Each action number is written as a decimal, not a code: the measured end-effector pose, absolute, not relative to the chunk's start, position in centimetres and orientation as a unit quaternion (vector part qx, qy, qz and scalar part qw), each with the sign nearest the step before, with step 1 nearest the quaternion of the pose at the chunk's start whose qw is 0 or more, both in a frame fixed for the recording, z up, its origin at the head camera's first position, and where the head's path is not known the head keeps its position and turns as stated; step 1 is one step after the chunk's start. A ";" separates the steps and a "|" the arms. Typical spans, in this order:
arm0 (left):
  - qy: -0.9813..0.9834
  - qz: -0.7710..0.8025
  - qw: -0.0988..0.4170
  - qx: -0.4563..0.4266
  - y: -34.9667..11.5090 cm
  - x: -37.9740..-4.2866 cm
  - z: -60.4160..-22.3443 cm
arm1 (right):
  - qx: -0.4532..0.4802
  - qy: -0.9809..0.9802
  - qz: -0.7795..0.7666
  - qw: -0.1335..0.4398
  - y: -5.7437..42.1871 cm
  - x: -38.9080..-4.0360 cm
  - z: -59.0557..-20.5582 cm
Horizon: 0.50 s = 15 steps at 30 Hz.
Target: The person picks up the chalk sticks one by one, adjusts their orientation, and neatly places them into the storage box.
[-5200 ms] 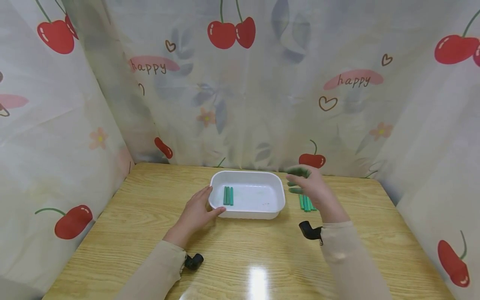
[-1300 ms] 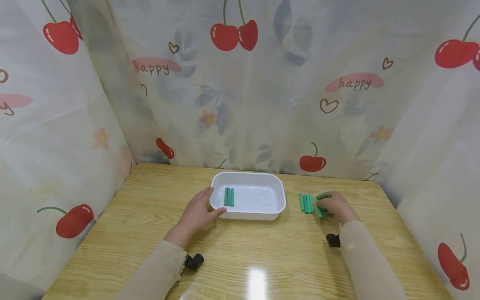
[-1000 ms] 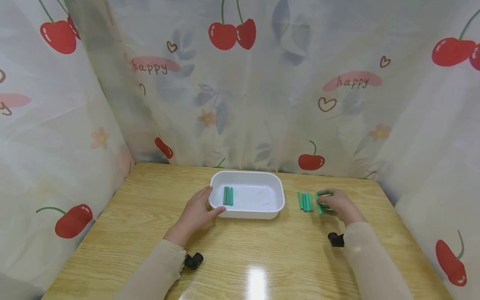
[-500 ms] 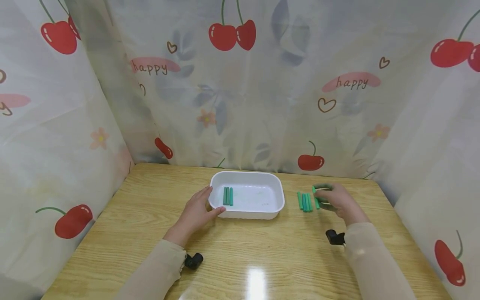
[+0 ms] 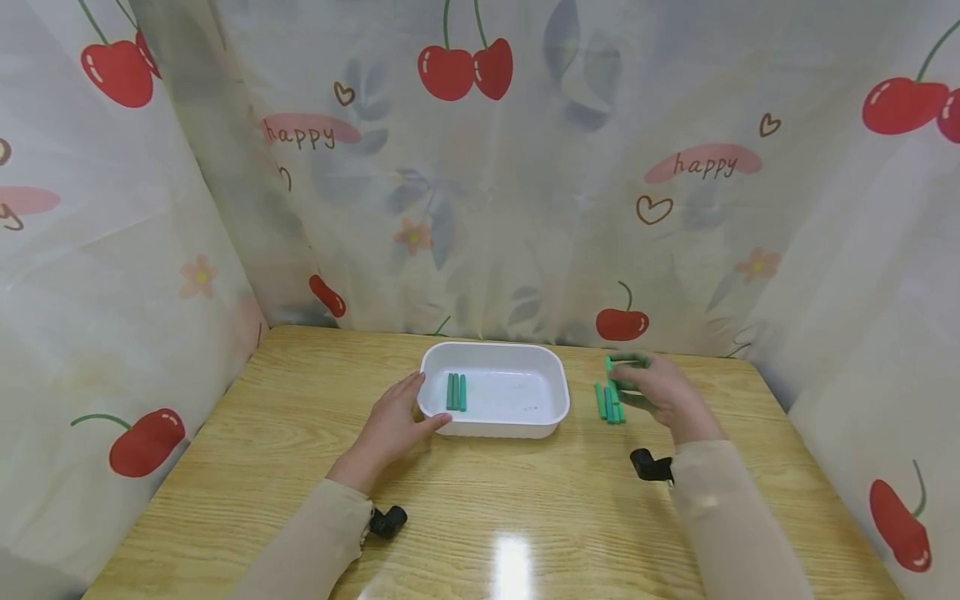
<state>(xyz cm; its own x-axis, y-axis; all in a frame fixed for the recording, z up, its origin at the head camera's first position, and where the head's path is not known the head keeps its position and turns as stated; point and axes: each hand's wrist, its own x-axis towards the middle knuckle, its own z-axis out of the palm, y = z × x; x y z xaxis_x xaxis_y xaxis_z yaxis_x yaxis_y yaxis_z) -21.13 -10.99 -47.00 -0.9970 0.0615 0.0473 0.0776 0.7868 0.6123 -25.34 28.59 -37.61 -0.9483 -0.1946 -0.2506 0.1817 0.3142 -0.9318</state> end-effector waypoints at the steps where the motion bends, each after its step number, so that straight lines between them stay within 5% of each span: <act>1: -0.945 -0.324 0.011 -0.037 -11.0 -21.1 -47.0 | -0.005 0.792 -0.589 0.161 28.3 -25.4 -37.5; 15: -0.946 -0.321 0.012 -0.040 -11.0 -21.1 -47.0 | -0.023 0.757 -0.635 0.152 24.7 -25.9 -36.0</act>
<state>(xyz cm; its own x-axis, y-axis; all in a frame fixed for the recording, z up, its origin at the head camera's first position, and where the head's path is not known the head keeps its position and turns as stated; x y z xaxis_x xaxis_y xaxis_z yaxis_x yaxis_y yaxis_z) -21.12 -11.03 -46.96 -0.9965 0.0691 0.0481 0.0841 0.7911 0.6059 -25.93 24.71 -36.01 -0.9525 -0.2290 -0.2008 0.1581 0.1917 -0.9686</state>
